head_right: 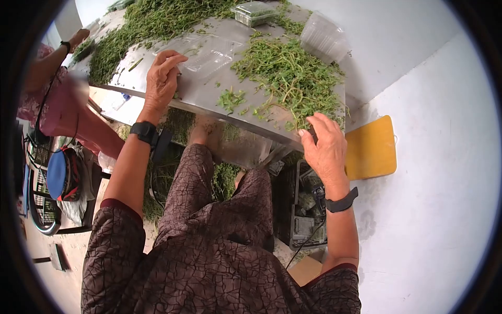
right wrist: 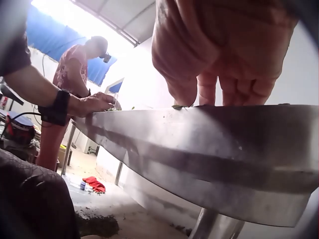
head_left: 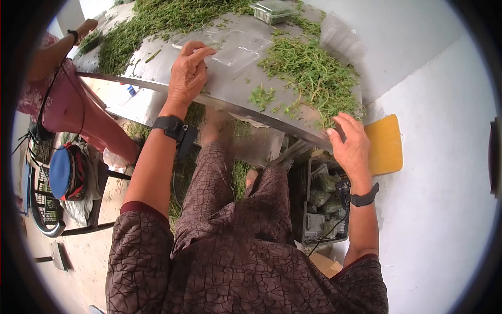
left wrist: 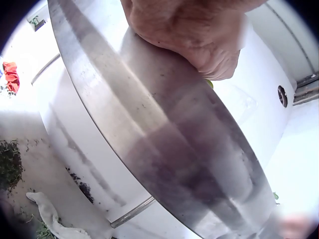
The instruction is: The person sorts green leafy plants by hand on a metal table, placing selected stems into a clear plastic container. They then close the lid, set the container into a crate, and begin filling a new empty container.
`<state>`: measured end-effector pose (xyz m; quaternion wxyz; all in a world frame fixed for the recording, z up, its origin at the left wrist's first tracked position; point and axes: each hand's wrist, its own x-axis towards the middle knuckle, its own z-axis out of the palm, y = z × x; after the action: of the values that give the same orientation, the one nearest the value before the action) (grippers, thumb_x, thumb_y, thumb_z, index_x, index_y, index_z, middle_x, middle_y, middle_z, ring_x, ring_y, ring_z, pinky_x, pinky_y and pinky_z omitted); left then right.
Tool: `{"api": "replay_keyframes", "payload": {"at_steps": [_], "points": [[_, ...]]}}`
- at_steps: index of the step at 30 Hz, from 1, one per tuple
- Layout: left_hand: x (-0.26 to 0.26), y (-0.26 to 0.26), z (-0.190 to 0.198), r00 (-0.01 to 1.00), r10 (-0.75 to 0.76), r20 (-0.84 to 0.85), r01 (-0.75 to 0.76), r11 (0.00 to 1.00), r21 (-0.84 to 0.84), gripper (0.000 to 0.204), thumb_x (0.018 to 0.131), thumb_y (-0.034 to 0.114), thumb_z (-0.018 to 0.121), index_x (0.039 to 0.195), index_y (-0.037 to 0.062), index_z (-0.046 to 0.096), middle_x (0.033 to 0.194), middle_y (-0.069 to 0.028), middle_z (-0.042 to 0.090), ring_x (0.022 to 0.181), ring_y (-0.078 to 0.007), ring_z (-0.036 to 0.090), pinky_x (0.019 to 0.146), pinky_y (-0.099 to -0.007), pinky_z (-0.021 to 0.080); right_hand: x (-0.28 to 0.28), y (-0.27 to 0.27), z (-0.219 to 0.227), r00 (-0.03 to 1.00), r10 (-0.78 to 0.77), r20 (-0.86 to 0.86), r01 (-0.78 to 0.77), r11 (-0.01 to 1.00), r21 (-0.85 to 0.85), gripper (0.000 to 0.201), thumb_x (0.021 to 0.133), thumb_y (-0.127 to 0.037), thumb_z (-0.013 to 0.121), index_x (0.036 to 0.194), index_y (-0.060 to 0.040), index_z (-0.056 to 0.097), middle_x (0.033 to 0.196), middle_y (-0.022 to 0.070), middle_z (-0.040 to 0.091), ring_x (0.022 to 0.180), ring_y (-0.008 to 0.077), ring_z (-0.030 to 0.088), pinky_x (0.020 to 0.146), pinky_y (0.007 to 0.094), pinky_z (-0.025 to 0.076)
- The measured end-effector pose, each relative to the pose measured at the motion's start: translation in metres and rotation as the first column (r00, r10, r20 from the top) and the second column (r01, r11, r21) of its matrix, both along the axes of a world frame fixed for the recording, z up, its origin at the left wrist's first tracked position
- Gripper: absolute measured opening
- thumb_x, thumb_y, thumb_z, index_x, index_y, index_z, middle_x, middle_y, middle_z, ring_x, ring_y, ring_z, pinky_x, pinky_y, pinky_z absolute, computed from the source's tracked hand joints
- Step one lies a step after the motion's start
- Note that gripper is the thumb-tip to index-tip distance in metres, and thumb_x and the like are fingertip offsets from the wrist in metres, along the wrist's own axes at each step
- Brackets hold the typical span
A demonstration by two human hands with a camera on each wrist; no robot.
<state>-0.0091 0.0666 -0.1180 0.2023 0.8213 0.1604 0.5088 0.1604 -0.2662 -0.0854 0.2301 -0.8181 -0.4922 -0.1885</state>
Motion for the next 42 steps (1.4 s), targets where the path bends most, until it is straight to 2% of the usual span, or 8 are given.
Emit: {"api": "replay_keyframes", "payload": {"at_steps": [4,5,13,18,24,28,33,42], "points": [[-0.001,-0.001,0.001,1.000,-0.028,0.002,0.028,0.999,-0.030,0.032,0.076,-0.008,0.047,0.096,0.0073,0.066,0.101,-0.0106,0.059,0.080,-0.0274,0.060,0.071,-0.0327,0.048,0.006,-0.001,-0.006,1.000,0.009,-0.003,-0.009,0.999,0.042,0.029,0.074,-0.014,0.069,0.100,-0.0014,0.064,0.110,0.0144,0.062,0.099,0.0327,0.058,0.084,0.0404,0.047],[-0.001,-0.001,0.001,1.000,-0.008,-0.006,0.009,1.000,0.028,0.030,0.081,-0.008,0.046,0.097,0.0063,0.066,0.102,-0.0075,0.058,0.071,-0.0178,0.059,0.068,-0.0288,0.048,0.006,0.000,-0.007,1.000,0.013,0.010,-0.013,0.999,0.044,0.029,0.073,-0.013,0.069,0.099,-0.0010,0.064,0.110,0.0139,0.062,0.098,0.0322,0.058,0.084,0.0402,0.047],[-0.005,-0.003,0.004,0.999,-0.021,-0.044,0.019,0.999,-0.051,0.029,0.086,-0.008,0.045,0.100,0.0054,0.066,0.105,-0.0069,0.057,0.074,-0.0141,0.055,0.069,-0.0271,0.046,0.014,0.002,-0.021,0.998,0.058,-0.023,-0.053,0.982,0.182,0.026,0.071,-0.009,0.067,0.094,-0.0004,0.064,0.107,0.0112,0.063,0.092,0.0298,0.057,0.081,0.0390,0.047],[-0.006,-0.005,0.005,0.999,-0.035,-0.032,0.032,0.996,-0.084,0.029,0.087,-0.008,0.045,0.101,0.0059,0.067,0.104,-0.0060,0.057,0.075,-0.0140,0.053,0.068,-0.0268,0.045,0.013,0.002,-0.021,0.996,0.082,-0.034,-0.073,0.973,0.221,0.026,0.069,-0.006,0.066,0.094,0.0000,0.064,0.107,0.0116,0.063,0.090,0.0301,0.057,0.080,0.0388,0.047],[-0.005,-0.004,0.007,0.999,-0.038,-0.006,0.038,0.999,0.036,0.030,0.083,-0.013,0.045,0.098,0.0033,0.065,0.101,-0.0077,0.057,0.070,-0.0133,0.053,0.064,-0.0256,0.046,0.012,0.002,-0.019,0.995,0.079,-0.053,-0.066,0.973,0.222,0.027,0.069,-0.005,0.065,0.095,0.0005,0.063,0.107,0.0120,0.063,0.089,0.0301,0.057,0.079,0.0382,0.047],[-0.008,-0.010,0.012,0.997,-0.020,-0.072,0.014,0.996,-0.083,0.026,0.088,-0.008,0.048,0.100,0.0054,0.066,0.101,-0.0076,0.057,0.085,-0.0175,0.054,0.072,-0.0274,0.043,0.011,0.001,-0.016,0.993,0.079,-0.082,-0.060,0.976,0.211,0.026,0.070,-0.006,0.065,0.095,0.0006,0.064,0.106,0.0132,0.063,0.089,0.0307,0.058,0.080,0.0381,0.047],[-0.007,-0.013,0.016,0.997,0.001,-0.078,-0.003,1.000,-0.020,0.026,0.083,-0.013,0.048,0.098,0.0015,0.065,0.101,-0.0082,0.055,0.076,-0.0149,0.054,0.067,-0.0245,0.043,0.009,0.001,-0.012,0.990,0.061,-0.126,-0.038,0.984,0.176,0.024,0.072,-0.007,0.064,0.095,0.0011,0.064,0.106,0.0139,0.063,0.091,0.0307,0.058,0.081,0.0378,0.046],[-0.014,-0.016,0.030,0.982,-0.014,-0.191,-0.017,0.987,-0.158,0.028,0.081,-0.011,0.050,0.100,0.0010,0.066,0.103,-0.0125,0.055,0.090,-0.0208,0.053,0.078,-0.0277,0.042,0.011,-0.002,-0.005,0.953,0.057,-0.297,-0.018,0.991,0.135,0.018,0.077,-0.011,0.060,0.089,0.0014,0.065,0.100,0.0151,0.065,0.087,0.0301,0.058,0.077,0.0368,0.046]]}}
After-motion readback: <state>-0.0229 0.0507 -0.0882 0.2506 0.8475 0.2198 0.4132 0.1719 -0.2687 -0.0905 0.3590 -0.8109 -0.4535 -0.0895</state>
